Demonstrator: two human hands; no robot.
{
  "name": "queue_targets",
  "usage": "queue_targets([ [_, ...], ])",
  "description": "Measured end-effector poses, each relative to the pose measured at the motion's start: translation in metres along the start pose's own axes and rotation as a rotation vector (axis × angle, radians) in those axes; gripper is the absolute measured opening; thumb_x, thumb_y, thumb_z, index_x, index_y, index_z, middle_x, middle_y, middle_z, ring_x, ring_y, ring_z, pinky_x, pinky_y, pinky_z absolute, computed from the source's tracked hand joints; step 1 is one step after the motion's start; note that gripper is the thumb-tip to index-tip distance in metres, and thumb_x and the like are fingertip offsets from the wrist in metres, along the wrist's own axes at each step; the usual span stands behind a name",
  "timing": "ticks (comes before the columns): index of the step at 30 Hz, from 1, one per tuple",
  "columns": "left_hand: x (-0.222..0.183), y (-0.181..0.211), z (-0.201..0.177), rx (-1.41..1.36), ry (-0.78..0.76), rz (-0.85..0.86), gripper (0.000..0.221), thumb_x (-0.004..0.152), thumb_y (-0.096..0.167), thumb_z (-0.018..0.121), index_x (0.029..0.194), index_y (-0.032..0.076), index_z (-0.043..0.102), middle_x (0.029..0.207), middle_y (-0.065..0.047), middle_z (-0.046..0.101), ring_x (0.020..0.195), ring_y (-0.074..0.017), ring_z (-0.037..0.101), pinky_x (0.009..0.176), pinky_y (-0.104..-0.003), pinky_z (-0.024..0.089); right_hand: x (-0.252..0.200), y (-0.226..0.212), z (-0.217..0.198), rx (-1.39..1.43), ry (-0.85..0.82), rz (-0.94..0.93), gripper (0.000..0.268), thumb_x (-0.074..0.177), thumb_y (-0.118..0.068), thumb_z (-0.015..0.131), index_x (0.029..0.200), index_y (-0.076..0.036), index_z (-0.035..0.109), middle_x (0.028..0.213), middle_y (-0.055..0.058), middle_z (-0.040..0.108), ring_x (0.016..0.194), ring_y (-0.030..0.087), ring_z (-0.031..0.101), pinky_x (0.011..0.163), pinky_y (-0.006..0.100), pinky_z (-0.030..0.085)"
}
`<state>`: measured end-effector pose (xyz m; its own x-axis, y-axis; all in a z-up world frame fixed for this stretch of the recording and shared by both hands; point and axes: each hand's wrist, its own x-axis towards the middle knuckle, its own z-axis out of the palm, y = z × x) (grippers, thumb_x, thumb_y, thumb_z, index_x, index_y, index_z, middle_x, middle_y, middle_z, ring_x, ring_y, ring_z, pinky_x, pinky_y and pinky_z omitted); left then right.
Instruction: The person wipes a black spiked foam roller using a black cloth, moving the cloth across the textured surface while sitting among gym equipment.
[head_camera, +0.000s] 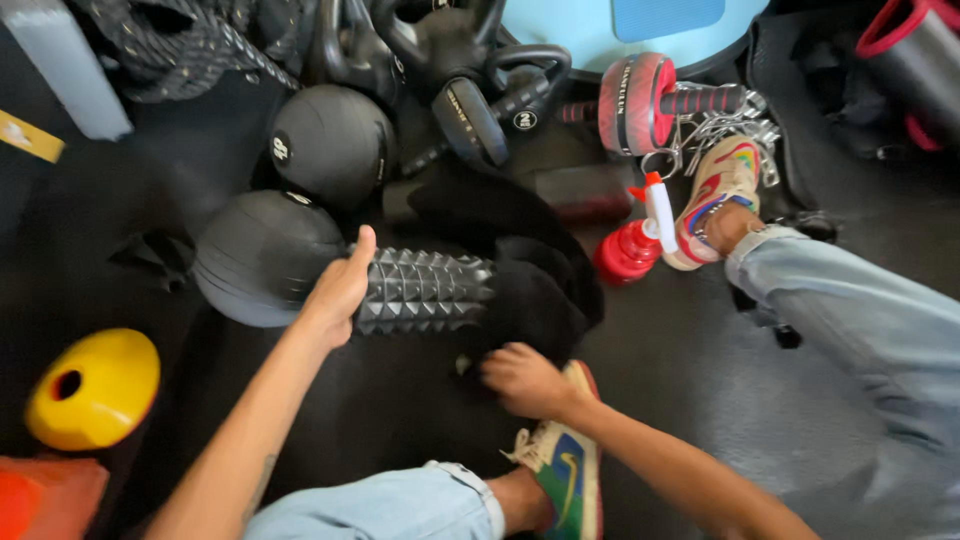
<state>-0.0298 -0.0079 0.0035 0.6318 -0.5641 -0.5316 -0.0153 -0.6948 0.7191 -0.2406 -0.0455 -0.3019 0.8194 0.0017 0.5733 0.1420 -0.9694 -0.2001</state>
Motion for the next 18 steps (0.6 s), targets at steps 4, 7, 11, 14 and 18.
queue_targets([
  [4, 0.012, -0.011, -0.007, -0.111, -0.052, -0.022, 0.095, 0.095, 0.068, 0.05, 0.142, -0.014, 0.045, 0.153, -0.032, 0.038, 0.15, -0.0393, 0.03, 0.12, -0.054, 0.028, 0.01, 0.017, -0.026, 0.289, -0.098, 0.46, 0.037, 0.091, -0.04, 0.069, 0.072, -0.011, 0.056, 0.065, 0.014, 0.06, 0.065, 0.041, 0.065, 0.06, 0.054, 0.049],
  [7, -0.005, 0.011, -0.009, -0.14, -0.121, -0.077, 0.099, 0.089, 0.069, 0.058, 0.146, -0.011, 0.045, 0.158, -0.027, 0.034, 0.151, -0.0387, 0.029, 0.119, -0.057, 0.028, 0.025, 0.068, -0.07, 0.788, 0.147, 0.856, 0.034, 0.091, -0.026, 0.076, 0.061, -0.016, 0.062, 0.056, -0.006, 0.065, 0.054, 0.012, 0.063, 0.054, 0.029, 0.046],
  [11, 0.032, -0.017, -0.02, -0.054, -0.055, -0.054, 0.107, 0.085, 0.07, 0.066, 0.146, -0.014, 0.038, 0.156, -0.033, 0.031, 0.151, -0.0426, 0.025, 0.122, -0.057, 0.021, -0.005, 0.143, -0.108, 0.524, 0.454, 1.135, 0.032, 0.096, -0.031, 0.068, 0.086, -0.001, 0.072, 0.081, 0.019, 0.072, 0.077, 0.033, 0.073, 0.074, 0.043, 0.058],
  [14, 0.054, -0.033, -0.023, -0.054, -0.019, -0.03, 0.104, 0.086, 0.069, 0.068, 0.141, -0.015, 0.044, 0.151, -0.033, 0.037, 0.148, -0.0433, 0.03, 0.119, -0.057, 0.025, -0.011, 0.154, -0.1, 0.749, 0.641, 1.289, 0.04, 0.105, -0.037, 0.061, 0.109, 0.002, 0.07, 0.098, 0.025, 0.071, 0.093, 0.037, 0.072, 0.084, 0.046, 0.057],
  [18, 0.027, -0.013, -0.01, -0.064, 0.047, -0.018, 0.1, 0.082, 0.069, 0.073, 0.132, -0.015, 0.052, 0.138, -0.033, 0.048, 0.138, -0.0434, 0.042, 0.114, -0.057, 0.031, 0.072, 0.079, -0.067, 0.446, 0.184, 0.679, 0.074, 0.073, -0.028, 0.091, 0.136, -0.002, 0.063, 0.136, 0.022, 0.064, 0.13, 0.043, 0.055, 0.112, 0.049, 0.041],
])
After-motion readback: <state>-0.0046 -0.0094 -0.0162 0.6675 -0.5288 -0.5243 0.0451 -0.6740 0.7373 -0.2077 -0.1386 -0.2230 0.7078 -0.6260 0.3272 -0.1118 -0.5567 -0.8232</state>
